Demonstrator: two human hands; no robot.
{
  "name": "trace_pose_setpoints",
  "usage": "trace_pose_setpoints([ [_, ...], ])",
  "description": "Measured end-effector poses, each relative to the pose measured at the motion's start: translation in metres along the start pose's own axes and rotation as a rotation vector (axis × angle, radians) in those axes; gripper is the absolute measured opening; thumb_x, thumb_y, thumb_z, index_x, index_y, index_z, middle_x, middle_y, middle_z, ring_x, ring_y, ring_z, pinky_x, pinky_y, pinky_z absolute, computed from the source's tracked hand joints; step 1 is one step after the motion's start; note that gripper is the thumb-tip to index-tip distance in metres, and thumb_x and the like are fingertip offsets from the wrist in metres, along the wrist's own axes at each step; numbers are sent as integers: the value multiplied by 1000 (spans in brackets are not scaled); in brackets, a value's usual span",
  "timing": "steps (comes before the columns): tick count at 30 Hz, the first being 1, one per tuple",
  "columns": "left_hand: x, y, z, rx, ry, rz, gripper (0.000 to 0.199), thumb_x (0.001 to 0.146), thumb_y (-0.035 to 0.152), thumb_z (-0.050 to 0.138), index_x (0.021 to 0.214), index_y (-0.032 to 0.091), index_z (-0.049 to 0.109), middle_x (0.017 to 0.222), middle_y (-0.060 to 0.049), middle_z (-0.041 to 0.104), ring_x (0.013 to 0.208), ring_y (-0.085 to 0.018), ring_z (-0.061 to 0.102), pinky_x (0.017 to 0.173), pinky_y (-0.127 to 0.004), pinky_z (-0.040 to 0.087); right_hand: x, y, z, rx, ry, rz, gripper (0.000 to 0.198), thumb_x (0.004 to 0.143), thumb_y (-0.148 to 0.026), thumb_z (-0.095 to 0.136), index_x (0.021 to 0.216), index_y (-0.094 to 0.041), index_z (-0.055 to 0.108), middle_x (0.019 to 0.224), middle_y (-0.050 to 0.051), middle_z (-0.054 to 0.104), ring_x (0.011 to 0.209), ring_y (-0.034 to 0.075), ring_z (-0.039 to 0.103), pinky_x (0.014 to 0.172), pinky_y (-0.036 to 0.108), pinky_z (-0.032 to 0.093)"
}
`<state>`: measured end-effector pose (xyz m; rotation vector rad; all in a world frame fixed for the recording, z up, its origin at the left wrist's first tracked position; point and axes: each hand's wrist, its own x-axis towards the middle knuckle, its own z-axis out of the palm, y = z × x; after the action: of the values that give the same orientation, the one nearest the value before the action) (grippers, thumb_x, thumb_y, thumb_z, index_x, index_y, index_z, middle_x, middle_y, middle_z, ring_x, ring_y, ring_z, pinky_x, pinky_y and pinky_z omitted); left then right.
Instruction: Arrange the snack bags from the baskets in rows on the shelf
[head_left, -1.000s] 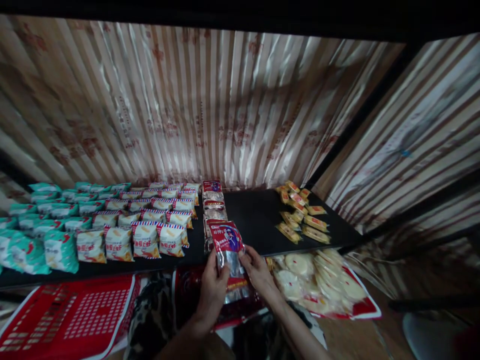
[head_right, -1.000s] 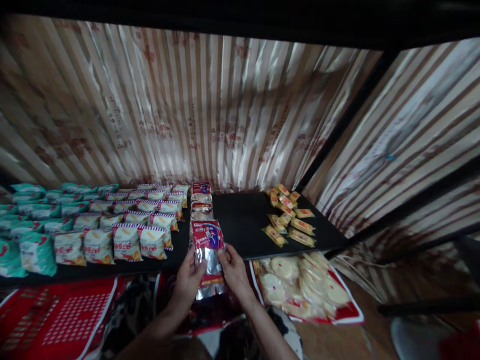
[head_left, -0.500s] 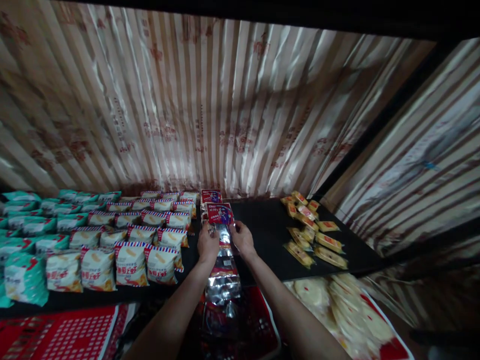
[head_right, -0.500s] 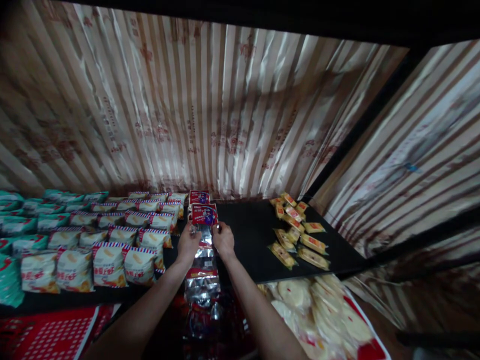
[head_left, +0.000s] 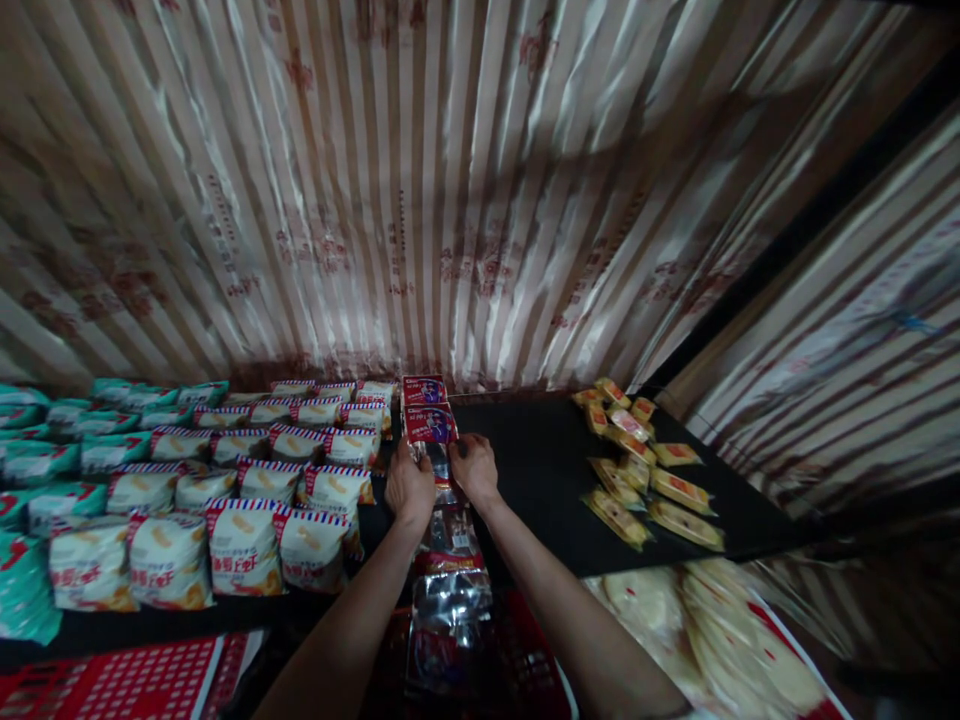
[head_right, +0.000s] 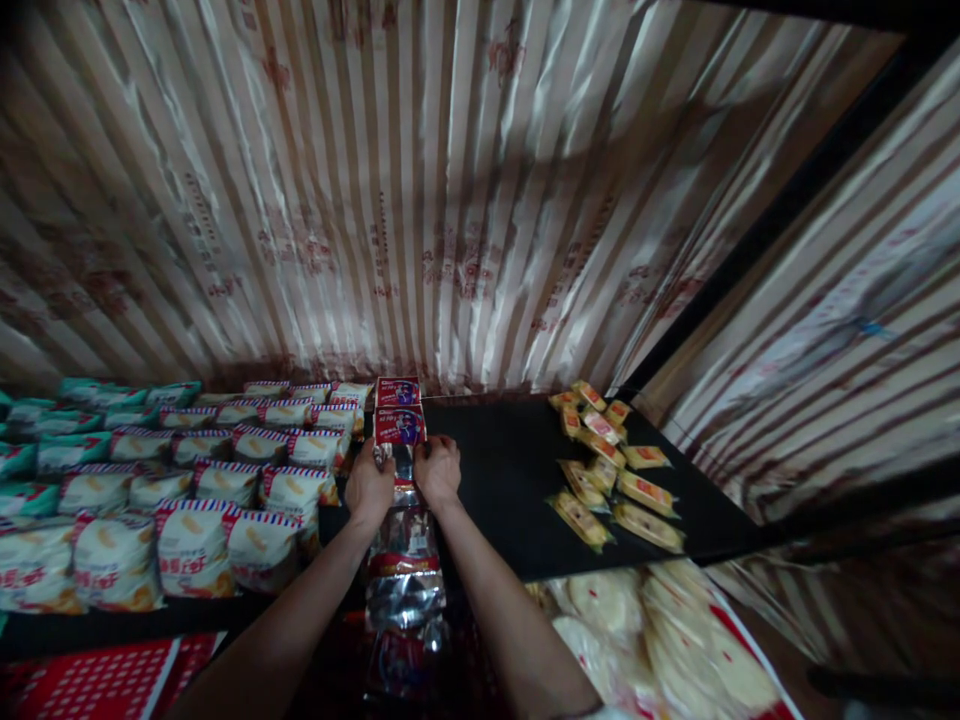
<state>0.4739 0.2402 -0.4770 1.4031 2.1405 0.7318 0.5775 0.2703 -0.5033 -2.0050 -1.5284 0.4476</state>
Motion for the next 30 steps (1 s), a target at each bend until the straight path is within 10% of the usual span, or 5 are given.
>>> trace_pose_setpoints([
  [30,-22,-17,-5,85,166,168,32,83,25,50,114,19,53,116,-10,53,113,-23,49,88,-31,43,-14,15,0,174,2,59,46,86,-31,41,125,-11,52,120,14,58,111,22,55,95,31,40],
])
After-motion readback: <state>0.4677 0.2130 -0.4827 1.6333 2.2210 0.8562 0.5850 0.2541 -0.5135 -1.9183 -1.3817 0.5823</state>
